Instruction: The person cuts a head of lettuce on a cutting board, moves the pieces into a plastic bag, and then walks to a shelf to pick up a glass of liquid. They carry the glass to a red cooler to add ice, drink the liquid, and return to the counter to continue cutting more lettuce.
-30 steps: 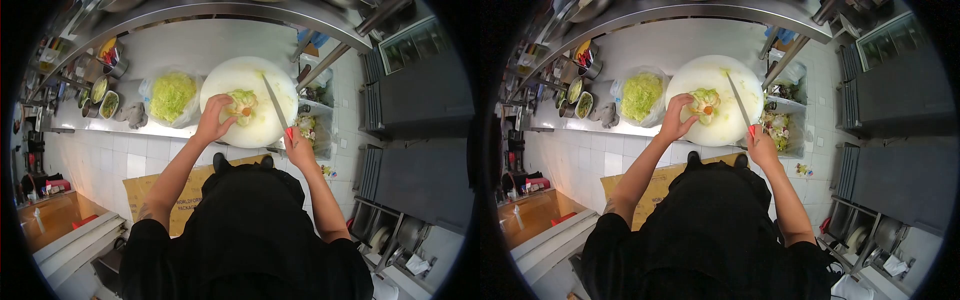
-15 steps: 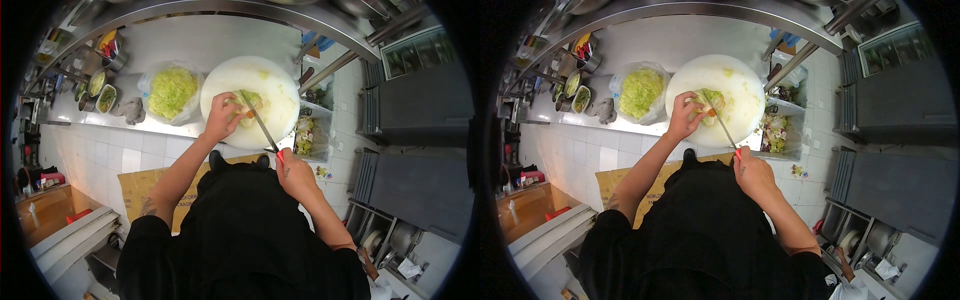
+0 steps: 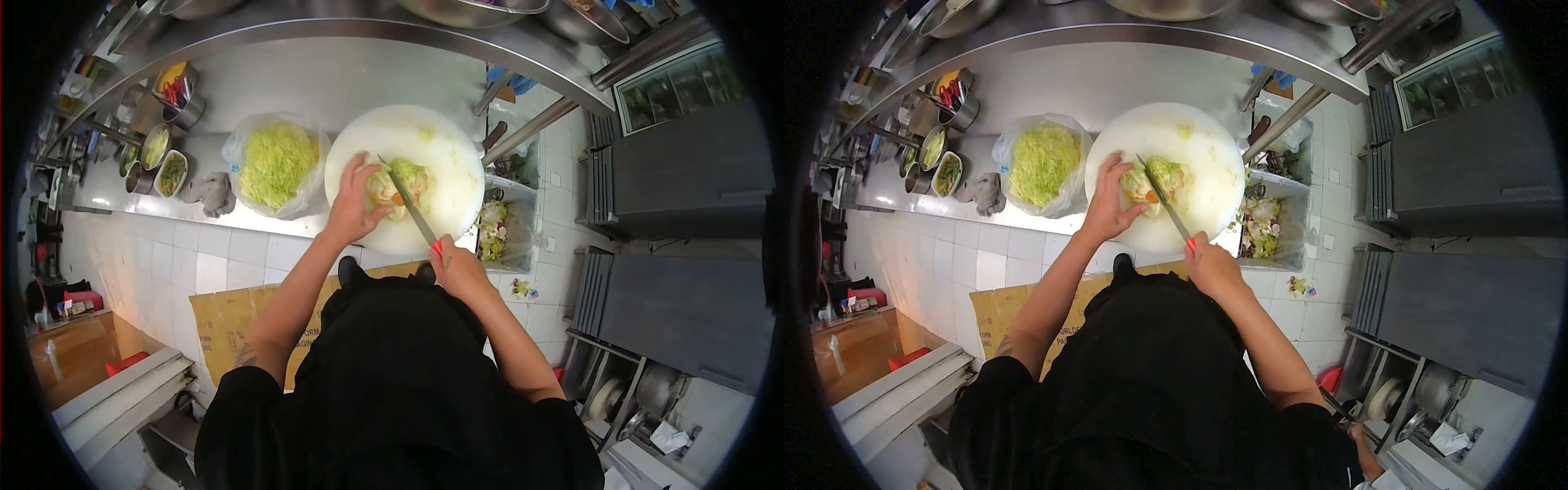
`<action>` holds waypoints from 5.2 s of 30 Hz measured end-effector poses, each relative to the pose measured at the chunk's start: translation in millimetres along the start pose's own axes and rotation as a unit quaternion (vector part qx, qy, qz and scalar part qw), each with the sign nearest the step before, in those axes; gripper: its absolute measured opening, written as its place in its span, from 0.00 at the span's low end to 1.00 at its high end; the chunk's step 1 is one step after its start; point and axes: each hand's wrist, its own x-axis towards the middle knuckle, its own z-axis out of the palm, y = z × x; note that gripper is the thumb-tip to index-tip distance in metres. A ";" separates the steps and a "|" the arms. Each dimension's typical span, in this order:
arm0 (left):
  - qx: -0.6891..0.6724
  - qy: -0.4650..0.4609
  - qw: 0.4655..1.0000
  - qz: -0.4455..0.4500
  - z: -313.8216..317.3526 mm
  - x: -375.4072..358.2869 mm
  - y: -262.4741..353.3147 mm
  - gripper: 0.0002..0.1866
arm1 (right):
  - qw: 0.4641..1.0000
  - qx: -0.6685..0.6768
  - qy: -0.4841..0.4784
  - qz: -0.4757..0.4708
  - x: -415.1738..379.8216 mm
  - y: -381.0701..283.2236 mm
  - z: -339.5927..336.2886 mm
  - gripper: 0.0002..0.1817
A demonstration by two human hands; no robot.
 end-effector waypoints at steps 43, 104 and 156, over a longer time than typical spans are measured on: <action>-0.024 -0.166 0.986 -0.007 38.0 15.5 -31.5 0.37 | 0.973 0.026 0.229 -0.022 -25.8 88.8 52.5 0.18; -0.060 -0.199 0.978 0.025 -32.6 18.1 18.0 0.31 | 0.986 0.053 0.155 0.012 -41.6 54.0 6.4 0.15; 0.177 -0.163 0.970 -0.036 39.4 194.0 -28.5 0.29 | 0.950 0.125 0.284 0.033 -67.7 93.5 15.8 0.20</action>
